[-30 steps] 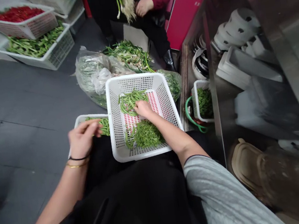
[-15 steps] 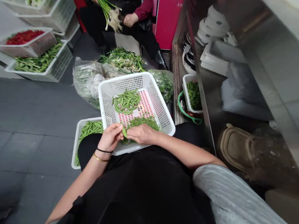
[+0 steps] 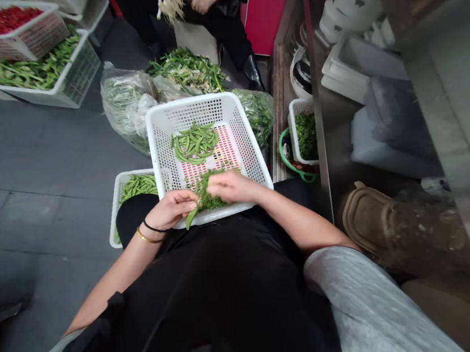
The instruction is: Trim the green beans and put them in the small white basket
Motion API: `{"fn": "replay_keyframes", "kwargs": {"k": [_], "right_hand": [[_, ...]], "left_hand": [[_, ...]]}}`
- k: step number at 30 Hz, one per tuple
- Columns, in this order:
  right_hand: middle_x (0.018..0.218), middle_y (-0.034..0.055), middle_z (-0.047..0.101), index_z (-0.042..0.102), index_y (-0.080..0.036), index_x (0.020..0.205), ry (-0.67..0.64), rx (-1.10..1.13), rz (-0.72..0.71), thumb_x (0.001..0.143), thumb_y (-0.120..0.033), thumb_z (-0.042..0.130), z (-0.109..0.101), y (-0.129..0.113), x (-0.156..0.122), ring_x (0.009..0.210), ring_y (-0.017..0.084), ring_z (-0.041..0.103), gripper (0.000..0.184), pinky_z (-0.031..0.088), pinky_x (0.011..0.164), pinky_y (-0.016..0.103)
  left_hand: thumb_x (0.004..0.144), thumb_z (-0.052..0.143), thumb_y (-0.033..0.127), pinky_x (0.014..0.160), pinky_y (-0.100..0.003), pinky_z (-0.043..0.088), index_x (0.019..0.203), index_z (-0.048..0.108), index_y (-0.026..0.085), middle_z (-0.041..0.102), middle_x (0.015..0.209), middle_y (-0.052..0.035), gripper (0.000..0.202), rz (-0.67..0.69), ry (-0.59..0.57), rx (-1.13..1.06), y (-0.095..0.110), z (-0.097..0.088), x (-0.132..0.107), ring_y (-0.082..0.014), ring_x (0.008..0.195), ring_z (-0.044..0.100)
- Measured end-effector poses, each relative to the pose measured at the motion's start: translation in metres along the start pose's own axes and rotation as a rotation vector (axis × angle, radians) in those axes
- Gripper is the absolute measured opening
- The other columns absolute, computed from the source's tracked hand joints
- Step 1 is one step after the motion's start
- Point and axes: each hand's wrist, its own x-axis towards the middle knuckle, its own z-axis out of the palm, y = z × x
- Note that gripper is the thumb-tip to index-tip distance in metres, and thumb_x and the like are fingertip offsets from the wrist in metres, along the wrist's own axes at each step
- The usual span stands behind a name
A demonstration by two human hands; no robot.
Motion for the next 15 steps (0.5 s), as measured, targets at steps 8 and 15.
{"fn": "replay_keyframes", "kwargs": {"k": [8, 15], "right_hand": [[0.097, 0.0096, 0.06, 0.058, -0.017, 0.102, 0.144, -0.574, -0.128, 0.091, -0.043, 0.046, -0.003, -0.01, 0.003, 0.084, 0.017, 0.056, 0.031, 0.045, 0.071, 0.029], [0.07, 0.0042, 0.057, 0.054, -0.015, 0.077, -0.18, -0.488, -0.187, 0.093, -0.027, 0.039, 0.028, 0.0, 0.021, 0.064, 0.013, 0.051, 0.025, 0.039, 0.061, 0.025]], "left_hand": [[0.06, 0.078, 0.03, 0.042, -0.019, 0.037, 0.072, 0.069, 0.01, 0.059, 0.054, -0.0025, 0.025, -0.072, -0.055, -0.053, 0.0, -0.013, 0.007, -0.0073, 0.042, 0.047], [0.063, 0.073, 0.022, 0.056, -0.023, 0.042, 0.067, 0.071, 0.018, 0.062, 0.06, -0.0039, 0.006, 0.242, -0.02, 0.664, 0.034, -0.001, -0.006, -0.014, 0.056, 0.054]]}}
